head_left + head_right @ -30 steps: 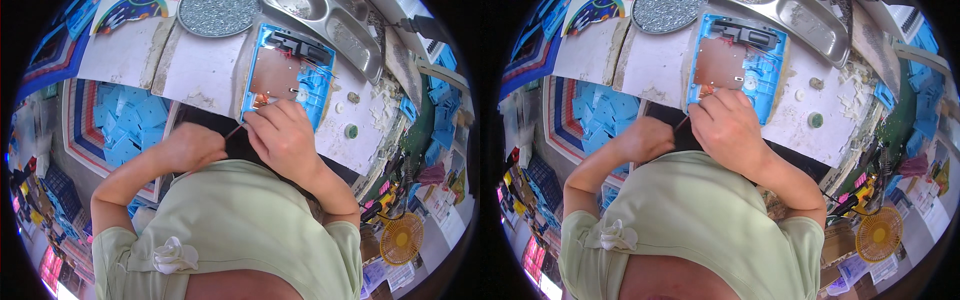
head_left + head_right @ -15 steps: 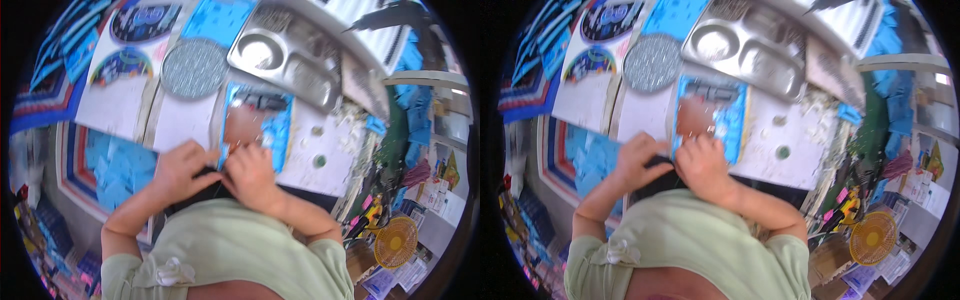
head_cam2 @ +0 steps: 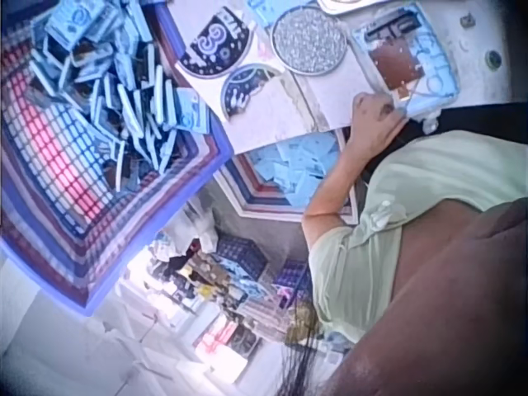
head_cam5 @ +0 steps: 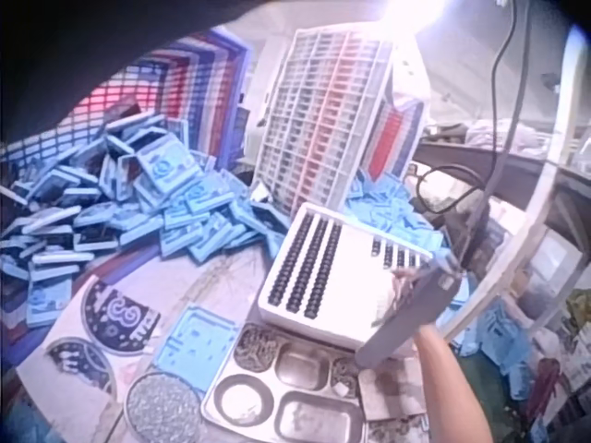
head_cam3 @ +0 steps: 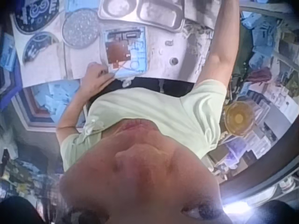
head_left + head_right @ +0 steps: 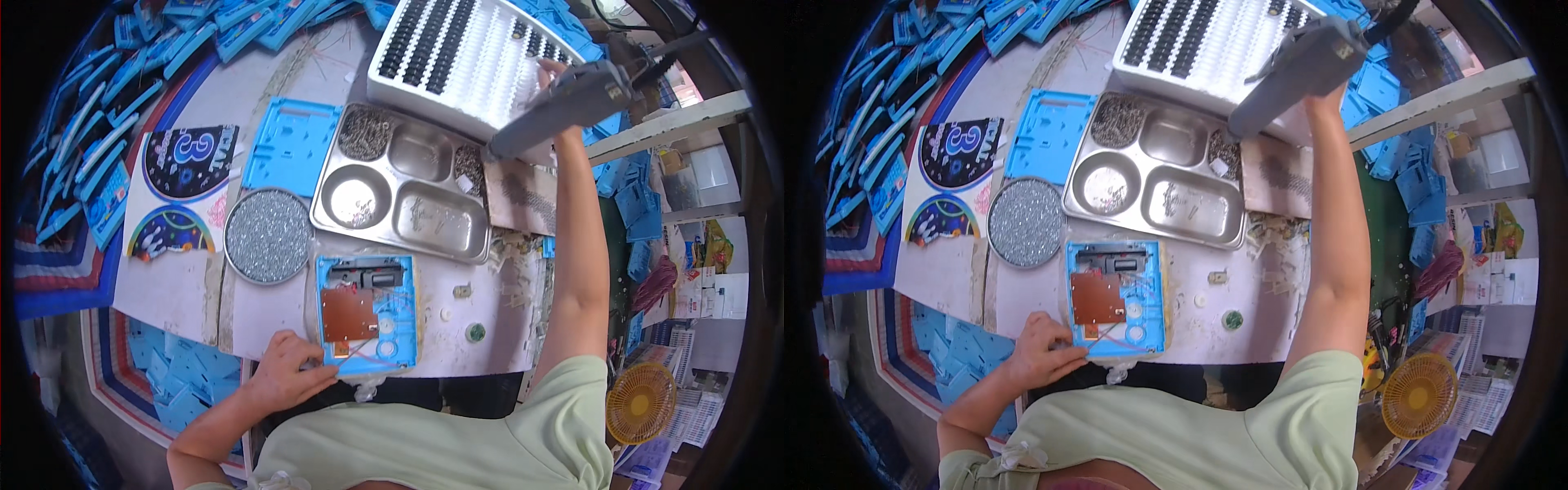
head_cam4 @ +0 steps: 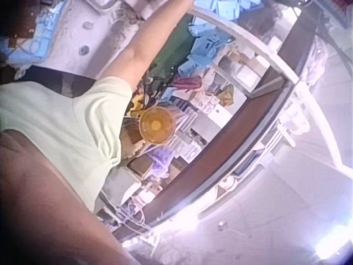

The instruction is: Assembling and soldering components for a small electronic device.

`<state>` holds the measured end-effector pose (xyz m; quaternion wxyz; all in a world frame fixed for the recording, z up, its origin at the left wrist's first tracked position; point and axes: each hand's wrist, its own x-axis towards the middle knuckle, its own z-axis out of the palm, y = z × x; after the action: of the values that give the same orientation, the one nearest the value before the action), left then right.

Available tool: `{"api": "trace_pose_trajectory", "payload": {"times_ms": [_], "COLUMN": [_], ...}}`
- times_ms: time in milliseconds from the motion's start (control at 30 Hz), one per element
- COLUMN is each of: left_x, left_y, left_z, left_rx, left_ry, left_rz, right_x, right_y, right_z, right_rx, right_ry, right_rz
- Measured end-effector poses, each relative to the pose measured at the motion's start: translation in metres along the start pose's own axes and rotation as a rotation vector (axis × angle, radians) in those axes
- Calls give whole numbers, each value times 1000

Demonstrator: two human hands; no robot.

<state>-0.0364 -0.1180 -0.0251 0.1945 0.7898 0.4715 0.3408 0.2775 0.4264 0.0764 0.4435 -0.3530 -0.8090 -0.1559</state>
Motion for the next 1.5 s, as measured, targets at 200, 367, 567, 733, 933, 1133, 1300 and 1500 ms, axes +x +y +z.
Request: {"api": "trace_pose_trajectory", "payload": {"times_ms": [200, 367, 567, 733, 933, 1133, 1300, 1500], "left_x": [-4, -8, -1, -9, -9, -11, -11, -5], "left_y": [7, 7, 2, 3, 4, 3, 5, 4], "left_z": [-4, 1, 3, 5, 6, 6, 7, 5], "left_rx": [-7, -35, -70, -59, -82, -75, -78, -72], "left_ry": [-19, 17, 7, 25, -5, -35, -24, -32], "left_rz": [-79, -109, -61, -96, -116, -141, -147, -115], "right_x": [69, 81, 99, 0, -181, -214, -225, -229], "right_y": [-34, 2, 44, -64, -296, -314, -310, -308], "right_z": [58, 76, 44, -113, -182, -164, -160, -162], "right_rx": [-310, -163, 242, 459, 818, 750, 747, 728], "right_ry": [7, -96, -46, 42, -723, -762, -778, -720], "right_rz": [-172, -124, 117, 216, 156, -35, -115, -128]}}
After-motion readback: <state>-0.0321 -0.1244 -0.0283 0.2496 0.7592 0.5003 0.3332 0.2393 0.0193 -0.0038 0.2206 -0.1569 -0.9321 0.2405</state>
